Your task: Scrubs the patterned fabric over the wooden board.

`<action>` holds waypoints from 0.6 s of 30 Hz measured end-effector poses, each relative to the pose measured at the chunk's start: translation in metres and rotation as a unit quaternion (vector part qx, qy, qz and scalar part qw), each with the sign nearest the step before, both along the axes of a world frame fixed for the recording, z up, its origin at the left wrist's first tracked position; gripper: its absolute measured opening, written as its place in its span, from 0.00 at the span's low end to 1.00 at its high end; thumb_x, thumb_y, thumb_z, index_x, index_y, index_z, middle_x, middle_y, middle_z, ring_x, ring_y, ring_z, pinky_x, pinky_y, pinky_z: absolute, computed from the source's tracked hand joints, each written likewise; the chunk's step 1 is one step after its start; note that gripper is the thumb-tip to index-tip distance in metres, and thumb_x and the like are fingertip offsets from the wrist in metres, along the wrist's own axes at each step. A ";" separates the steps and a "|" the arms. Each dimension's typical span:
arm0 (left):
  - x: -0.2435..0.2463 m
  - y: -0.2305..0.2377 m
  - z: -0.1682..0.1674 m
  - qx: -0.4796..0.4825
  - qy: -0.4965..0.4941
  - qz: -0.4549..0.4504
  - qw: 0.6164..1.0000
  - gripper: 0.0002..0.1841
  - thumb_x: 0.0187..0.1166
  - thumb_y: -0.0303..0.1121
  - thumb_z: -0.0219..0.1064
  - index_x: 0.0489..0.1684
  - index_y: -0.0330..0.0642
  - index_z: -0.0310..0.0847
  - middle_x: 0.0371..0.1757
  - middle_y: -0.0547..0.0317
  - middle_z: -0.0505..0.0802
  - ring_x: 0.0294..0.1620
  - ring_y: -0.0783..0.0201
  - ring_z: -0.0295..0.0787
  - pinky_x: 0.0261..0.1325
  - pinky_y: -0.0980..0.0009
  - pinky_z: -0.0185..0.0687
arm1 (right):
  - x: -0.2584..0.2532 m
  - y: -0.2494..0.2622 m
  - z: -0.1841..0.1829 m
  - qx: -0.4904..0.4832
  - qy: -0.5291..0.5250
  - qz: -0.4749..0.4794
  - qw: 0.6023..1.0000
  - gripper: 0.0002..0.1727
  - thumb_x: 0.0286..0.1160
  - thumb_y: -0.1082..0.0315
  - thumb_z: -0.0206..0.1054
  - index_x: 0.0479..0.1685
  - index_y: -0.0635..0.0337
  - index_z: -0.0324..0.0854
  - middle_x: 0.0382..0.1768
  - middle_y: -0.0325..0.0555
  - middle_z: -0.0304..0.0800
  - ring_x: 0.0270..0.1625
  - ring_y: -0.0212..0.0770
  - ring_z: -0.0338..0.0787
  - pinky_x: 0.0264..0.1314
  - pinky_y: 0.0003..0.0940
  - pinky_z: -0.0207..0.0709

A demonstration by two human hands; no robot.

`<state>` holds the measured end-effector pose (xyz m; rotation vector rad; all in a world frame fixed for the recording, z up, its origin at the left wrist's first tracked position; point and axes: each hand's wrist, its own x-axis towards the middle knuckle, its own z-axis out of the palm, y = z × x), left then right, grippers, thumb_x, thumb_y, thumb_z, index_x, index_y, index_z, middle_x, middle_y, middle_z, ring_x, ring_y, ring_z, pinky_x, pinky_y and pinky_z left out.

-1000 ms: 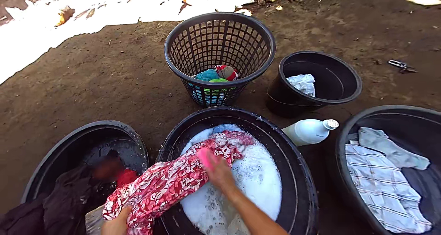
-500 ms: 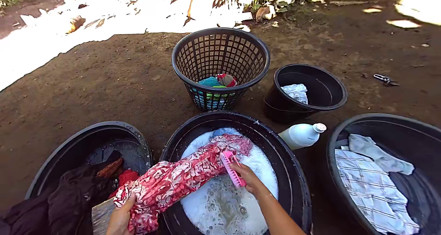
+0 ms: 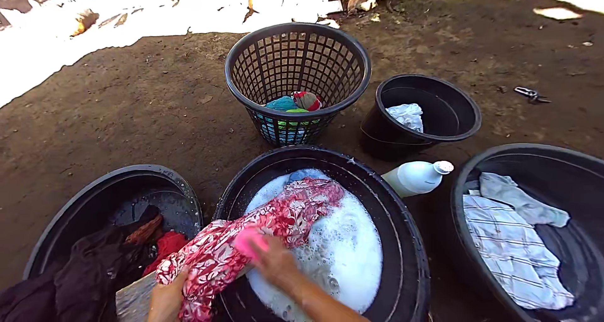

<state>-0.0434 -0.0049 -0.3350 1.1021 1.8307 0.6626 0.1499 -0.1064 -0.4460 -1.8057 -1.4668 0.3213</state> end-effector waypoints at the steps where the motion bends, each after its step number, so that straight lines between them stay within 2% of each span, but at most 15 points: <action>1: 0.001 -0.001 0.002 -0.006 0.012 0.005 1.000 0.18 0.83 0.30 0.67 0.65 0.29 0.74 0.43 0.50 0.89 0.38 0.68 0.89 0.46 0.65 0.87 | 0.035 -0.005 -0.011 -0.066 0.011 -0.063 0.996 0.30 0.72 0.59 0.71 0.78 0.51 0.81 0.68 0.68 0.86 0.69 0.71 0.86 0.69 0.66 0.79; 2: 0.002 0.000 0.004 -0.014 0.026 0.008 1.000 0.17 0.83 0.30 0.67 0.63 0.28 0.75 0.42 0.49 0.89 0.37 0.67 0.88 0.46 0.64 0.86 | 0.074 -0.012 -0.019 -0.159 0.032 -0.115 0.980 0.34 0.77 0.58 0.68 0.86 0.54 0.72 0.75 0.72 0.79 0.75 0.74 0.80 0.72 0.67 0.75; 4: 0.004 0.001 0.006 -0.027 0.036 0.000 0.999 0.17 0.83 0.30 0.67 0.62 0.27 0.75 0.43 0.46 0.89 0.38 0.64 0.88 0.47 0.62 0.85 | 0.144 -0.027 -0.029 -0.302 0.069 -0.211 0.927 0.40 0.84 0.54 0.63 0.94 0.53 0.54 0.78 0.77 0.70 0.75 0.77 0.77 0.70 0.68 0.75; 6: 0.004 0.004 0.002 -0.025 0.044 -0.024 0.998 0.17 0.82 0.31 0.68 0.61 0.26 0.76 0.42 0.46 0.89 0.39 0.63 0.87 0.47 0.61 0.85 | 0.178 -0.023 -0.017 -0.346 0.116 -0.291 0.884 0.43 0.86 0.52 0.62 0.97 0.49 0.43 0.79 0.77 0.68 0.75 0.76 0.76 0.73 0.66 0.74; 7: 0.003 0.005 -0.001 -0.025 0.050 -0.034 0.998 0.18 0.81 0.31 0.69 0.60 0.25 0.76 0.43 0.45 0.89 0.40 0.62 0.88 0.49 0.59 0.85 | 0.172 -0.016 -0.003 -0.320 0.135 -0.302 0.888 0.44 0.86 0.53 0.62 0.97 0.53 0.44 0.78 0.77 0.69 0.76 0.75 0.77 0.74 0.65 0.73; 8: 0.002 0.005 -0.003 -0.029 0.058 -0.043 0.997 0.18 0.81 0.32 0.69 0.60 0.25 0.77 0.44 0.43 0.89 0.41 0.60 0.88 0.50 0.57 0.85 | 0.147 -0.006 0.011 -0.266 0.142 -0.281 0.911 0.43 0.84 0.54 0.64 0.95 0.61 0.49 0.78 0.78 0.70 0.76 0.73 0.77 0.76 0.64 0.73; 9: 0.001 0.005 -0.003 -0.036 0.068 -0.051 0.996 0.19 0.82 0.33 0.69 0.60 0.25 0.77 0.45 0.43 0.90 0.43 0.60 0.88 0.52 0.56 0.85 | 0.107 0.003 0.027 -0.205 0.143 -0.227 0.941 0.41 0.82 0.56 0.66 0.90 0.68 0.57 0.77 0.77 0.72 0.78 0.71 0.77 0.79 0.62 0.71; 10: 0.001 0.005 -0.003 -0.043 0.075 -0.053 0.995 0.19 0.82 0.34 0.69 0.61 0.26 0.78 0.45 0.43 0.90 0.43 0.59 0.89 0.52 0.55 0.85 | 0.058 0.012 0.039 -0.146 0.134 -0.149 0.969 0.38 0.79 0.57 0.68 0.85 0.70 0.66 0.75 0.75 0.76 0.78 0.69 0.79 0.79 0.60 0.73; 11: -0.001 0.004 -0.002 -0.048 0.080 -0.056 0.994 0.19 0.82 0.34 0.69 0.61 0.27 0.78 0.44 0.44 0.90 0.42 0.60 0.89 0.51 0.56 0.85 | 0.011 0.018 0.050 -0.104 0.120 -0.055 0.986 0.34 0.76 0.57 0.69 0.81 0.66 0.74 0.72 0.73 0.80 0.75 0.69 0.82 0.76 0.61 0.77; 13: -0.003 0.004 0.001 -0.046 0.074 -0.063 0.994 0.18 0.81 0.32 0.69 0.61 0.26 0.77 0.43 0.44 0.90 0.41 0.60 0.89 0.50 0.56 0.86 | -0.037 0.030 0.068 -0.113 0.086 0.122 0.982 0.33 0.80 0.54 0.66 0.88 0.44 0.70 0.72 0.69 0.80 0.74 0.68 0.81 0.68 0.63 0.80; 14: -0.005 0.004 0.000 -0.044 0.067 -0.062 0.995 0.18 0.81 0.31 0.68 0.62 0.26 0.76 0.44 0.45 0.90 0.41 0.61 0.90 0.50 0.57 0.87 | -0.035 0.036 0.061 -0.109 0.067 0.129 0.983 0.33 0.79 0.54 0.67 0.87 0.39 0.71 0.71 0.67 0.82 0.73 0.68 0.82 0.65 0.63 0.81; 15: -0.007 0.004 0.000 -0.044 0.064 -0.057 0.995 0.18 0.80 0.30 0.69 0.63 0.27 0.76 0.44 0.45 0.90 0.41 0.62 0.90 0.50 0.58 0.87 | -0.018 0.036 0.044 -0.095 0.050 0.074 0.991 0.32 0.76 0.55 0.69 0.84 0.41 0.75 0.69 0.67 0.85 0.71 0.68 0.85 0.65 0.64 0.82; 16: -0.008 0.004 -0.001 -0.044 0.061 -0.052 0.996 0.19 0.80 0.29 0.69 0.63 0.27 0.76 0.45 0.45 0.90 0.41 0.62 0.90 0.50 0.59 0.87 | 0.015 0.034 0.024 -0.111 0.045 -0.002 0.993 0.32 0.75 0.56 0.69 0.83 0.46 0.76 0.69 0.69 0.85 0.72 0.70 0.84 0.70 0.66 0.79; 17: -0.007 0.004 -0.002 -0.047 0.062 -0.046 0.996 0.19 0.80 0.29 0.69 0.64 0.27 0.76 0.45 0.45 0.90 0.41 0.62 0.90 0.50 0.58 0.87 | 0.061 0.026 0.010 -0.188 0.056 -0.066 0.978 0.35 0.80 0.54 0.65 0.88 0.50 0.69 0.76 0.71 0.78 0.79 0.71 0.77 0.78 0.66 0.71; 18: -0.007 0.004 -0.001 -0.049 0.067 -0.044 0.996 0.19 0.79 0.29 0.69 0.64 0.27 0.76 0.46 0.44 0.90 0.42 0.61 0.90 0.50 0.57 0.87 | 0.108 0.017 -0.001 -0.265 0.071 -0.125 0.953 0.37 0.84 0.53 0.62 0.93 0.52 0.59 0.81 0.73 0.70 0.82 0.72 0.72 0.81 0.66 0.67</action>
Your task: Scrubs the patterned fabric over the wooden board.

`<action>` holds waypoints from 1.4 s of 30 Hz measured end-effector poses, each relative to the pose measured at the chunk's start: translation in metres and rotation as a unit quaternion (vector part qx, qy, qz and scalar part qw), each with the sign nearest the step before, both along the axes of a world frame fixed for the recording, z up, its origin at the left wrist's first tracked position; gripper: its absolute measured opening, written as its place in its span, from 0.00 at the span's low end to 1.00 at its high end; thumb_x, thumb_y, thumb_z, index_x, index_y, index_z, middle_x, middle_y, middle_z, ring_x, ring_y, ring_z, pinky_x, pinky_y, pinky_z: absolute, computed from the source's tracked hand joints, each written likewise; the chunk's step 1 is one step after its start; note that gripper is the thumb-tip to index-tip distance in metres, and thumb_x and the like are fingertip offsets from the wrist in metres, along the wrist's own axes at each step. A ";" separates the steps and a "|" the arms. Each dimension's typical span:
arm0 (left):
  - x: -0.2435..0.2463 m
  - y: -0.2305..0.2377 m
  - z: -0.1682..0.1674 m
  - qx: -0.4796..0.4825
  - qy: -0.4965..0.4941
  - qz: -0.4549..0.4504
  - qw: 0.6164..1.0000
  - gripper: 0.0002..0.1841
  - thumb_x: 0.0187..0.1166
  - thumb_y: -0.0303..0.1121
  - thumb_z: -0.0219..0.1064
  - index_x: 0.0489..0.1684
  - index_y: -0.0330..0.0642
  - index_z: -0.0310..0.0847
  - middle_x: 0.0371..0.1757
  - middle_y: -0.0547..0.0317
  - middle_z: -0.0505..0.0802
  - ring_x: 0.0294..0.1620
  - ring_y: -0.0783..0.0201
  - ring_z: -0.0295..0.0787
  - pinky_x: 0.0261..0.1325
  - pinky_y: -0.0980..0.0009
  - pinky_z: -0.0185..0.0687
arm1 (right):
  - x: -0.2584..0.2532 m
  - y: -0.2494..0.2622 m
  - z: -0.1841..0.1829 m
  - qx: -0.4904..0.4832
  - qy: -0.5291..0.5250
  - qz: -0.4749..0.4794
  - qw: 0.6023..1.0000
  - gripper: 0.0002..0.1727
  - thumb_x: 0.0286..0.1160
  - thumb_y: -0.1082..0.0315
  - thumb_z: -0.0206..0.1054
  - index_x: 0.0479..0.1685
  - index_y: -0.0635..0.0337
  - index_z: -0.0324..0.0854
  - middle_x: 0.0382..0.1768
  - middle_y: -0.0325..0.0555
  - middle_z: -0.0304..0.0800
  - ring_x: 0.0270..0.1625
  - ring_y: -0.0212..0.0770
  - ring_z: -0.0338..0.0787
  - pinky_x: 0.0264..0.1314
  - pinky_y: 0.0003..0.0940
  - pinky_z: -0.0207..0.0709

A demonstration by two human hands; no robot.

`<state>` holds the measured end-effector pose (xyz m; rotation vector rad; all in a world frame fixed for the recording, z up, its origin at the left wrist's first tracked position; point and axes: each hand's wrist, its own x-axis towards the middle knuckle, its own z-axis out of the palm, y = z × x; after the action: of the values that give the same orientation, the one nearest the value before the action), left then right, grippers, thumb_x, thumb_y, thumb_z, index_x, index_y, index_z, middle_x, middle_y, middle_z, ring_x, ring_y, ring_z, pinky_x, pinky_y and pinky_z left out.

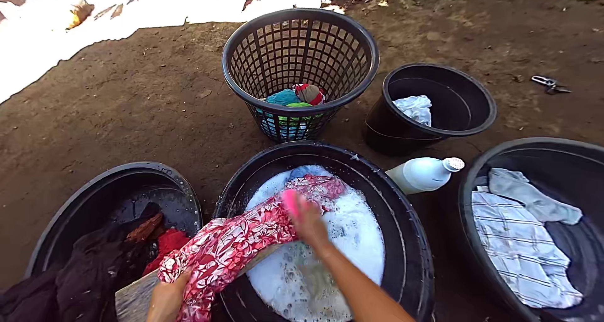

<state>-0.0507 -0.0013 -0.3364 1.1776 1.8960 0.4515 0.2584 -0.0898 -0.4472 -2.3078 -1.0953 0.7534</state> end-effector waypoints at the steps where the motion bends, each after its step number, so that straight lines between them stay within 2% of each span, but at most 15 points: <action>1: 0.001 0.000 0.001 0.000 0.004 -0.001 1.000 0.19 0.79 0.29 0.70 0.63 0.27 0.77 0.47 0.42 0.90 0.43 0.59 0.90 0.51 0.55 0.86 | 0.042 -0.008 -0.006 -0.072 0.002 -0.056 0.996 0.40 0.86 0.52 0.60 0.96 0.49 0.51 0.82 0.75 0.66 0.80 0.74 0.73 0.77 0.66 0.71; 5: 0.008 0.004 0.001 0.003 0.004 -0.017 1.000 0.20 0.78 0.29 0.70 0.63 0.25 0.76 0.49 0.40 0.89 0.46 0.57 0.89 0.54 0.53 0.84 | 0.071 0.006 0.027 -0.106 0.026 -0.138 0.984 0.43 0.87 0.51 0.60 0.97 0.51 0.44 0.83 0.77 0.63 0.77 0.74 0.76 0.73 0.64 0.75; 7: 0.007 0.003 -0.001 -0.001 0.009 -0.016 1.000 0.20 0.78 0.29 0.70 0.64 0.25 0.76 0.49 0.40 0.89 0.46 0.57 0.89 0.54 0.54 0.85 | -0.016 0.015 0.055 0.010 0.048 -0.028 0.998 0.40 0.84 0.53 0.63 0.92 0.61 0.56 0.80 0.75 0.70 0.80 0.70 0.76 0.79 0.62 0.71; 11: 0.006 0.003 0.003 -0.001 0.013 -0.016 1.000 0.20 0.79 0.29 0.69 0.64 0.26 0.76 0.48 0.41 0.90 0.45 0.59 0.90 0.53 0.55 0.86 | -0.129 0.011 0.061 0.124 0.052 0.219 0.966 0.34 0.80 0.52 0.66 0.89 0.40 0.68 0.72 0.69 0.80 0.72 0.69 0.83 0.65 0.63 0.81; 13: 0.007 0.003 0.005 -0.007 0.023 -0.018 1.000 0.19 0.79 0.30 0.69 0.63 0.26 0.76 0.47 0.42 0.90 0.44 0.59 0.89 0.53 0.56 0.86 | -0.077 0.007 0.021 0.124 -0.012 0.106 0.987 0.33 0.77 0.54 0.67 0.85 0.45 0.73 0.72 0.68 0.83 0.72 0.70 0.84 0.67 0.66 0.80; 18: 0.013 0.003 0.008 -0.010 0.047 -0.034 0.998 0.18 0.80 0.32 0.70 0.59 0.24 0.79 0.47 0.39 0.89 0.46 0.54 0.88 0.55 0.51 0.82 | 0.096 -0.001 0.000 -0.146 0.022 -0.156 0.977 0.43 0.87 0.50 0.59 0.98 0.42 0.40 0.83 0.77 0.61 0.77 0.76 0.75 0.71 0.65 0.75; 22: 0.013 0.003 0.006 -0.014 0.046 -0.035 0.998 0.20 0.80 0.31 0.70 0.62 0.24 0.77 0.51 0.37 0.89 0.50 0.54 0.88 0.59 0.51 0.82 | -0.031 0.022 0.054 0.038 0.060 -0.008 0.997 0.39 0.81 0.54 0.66 0.90 0.62 0.61 0.78 0.75 0.72 0.78 0.70 0.77 0.77 0.62 0.73; 25: 0.011 0.002 0.008 -0.008 0.040 -0.029 0.999 0.19 0.80 0.30 0.69 0.62 0.24 0.77 0.50 0.38 0.89 0.48 0.56 0.89 0.57 0.53 0.83 | -0.119 0.022 0.063 0.117 0.057 0.197 0.972 0.35 0.78 0.52 0.68 0.88 0.41 0.69 0.72 0.70 0.79 0.73 0.68 0.81 0.66 0.62 0.80; 27: 0.010 0.003 0.006 -0.006 0.039 -0.030 0.999 0.19 0.80 0.30 0.69 0.62 0.25 0.77 0.48 0.40 0.90 0.46 0.57 0.89 0.56 0.54 0.84 | -0.081 0.019 0.036 0.089 0.027 0.120 0.988 0.35 0.77 0.53 0.68 0.87 0.42 0.71 0.73 0.70 0.80 0.74 0.70 0.82 0.68 0.64 0.80; 29: 0.012 0.003 0.007 -0.015 0.051 -0.028 0.998 0.19 0.80 0.31 0.70 0.60 0.25 0.78 0.48 0.39 0.90 0.47 0.55 0.89 0.56 0.51 0.83 | 0.010 0.007 0.010 -0.027 0.032 -0.012 0.999 0.39 0.83 0.53 0.64 0.93 0.52 0.58 0.80 0.75 0.71 0.81 0.73 0.72 0.80 0.65 0.68; 32: 0.016 0.005 0.010 -0.013 0.062 -0.038 0.997 0.19 0.80 0.33 0.70 0.59 0.24 0.79 0.48 0.37 0.90 0.49 0.52 0.88 0.58 0.49 0.81 | 0.114 -0.010 -0.004 -0.112 0.083 -0.134 0.981 0.48 0.83 0.50 0.65 0.98 0.46 0.39 0.81 0.78 0.66 0.79 0.75 0.73 0.77 0.66 0.70; 34: 0.017 0.005 0.009 -0.021 0.047 -0.040 0.998 0.20 0.81 0.34 0.70 0.59 0.24 0.79 0.49 0.36 0.90 0.50 0.50 0.88 0.59 0.48 0.80 | 0.127 -0.020 0.001 0.017 0.237 -0.229 0.944 0.47 0.80 0.59 0.71 0.95 0.58 0.46 0.81 0.71 0.69 0.81 0.62 0.75 0.83 0.55 0.68; 36: 0.015 0.006 0.015 -0.046 -0.014 -0.048 0.998 0.19 0.84 0.35 0.68 0.63 0.27 0.77 0.47 0.41 0.90 0.46 0.56 0.89 0.55 0.54 0.84 | 0.102 -0.029 0.002 0.138 0.383 -0.345 0.846 0.25 0.83 0.61 0.69 0.72 0.68 0.74 0.53 0.58 0.87 0.50 0.45 0.88 0.54 0.42 0.83; 39: 0.026 0.005 0.046 -0.099 -0.159 -0.072 0.980 0.13 0.90 0.35 0.57 0.61 0.36 0.74 0.36 0.55 0.92 0.35 0.66 0.92 0.41 0.66 0.91 | 0.055 -0.049 -0.007 0.166 0.555 -0.347 0.737 0.20 0.91 0.57 0.54 0.66 0.63 0.76 0.39 0.49 0.87 0.34 0.40 0.87 0.34 0.40 0.83; 42: 0.058 0.003 0.093 -0.107 -0.232 -0.120 0.959 0.11 0.92 0.33 0.50 0.53 0.40 0.78 0.32 0.58 0.94 0.31 0.67 0.94 0.36 0.69 0.91 | 0.024 -0.058 -0.022 0.179 0.621 -0.315 0.695 0.18 0.93 0.58 0.49 0.65 0.60 0.76 0.40 0.47 0.90 0.37 0.39 0.90 0.38 0.39 0.86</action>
<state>0.0073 0.0020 -0.2433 1.0334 1.3423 0.3429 0.2821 -0.1474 -0.4693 -1.1296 0.1947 1.2894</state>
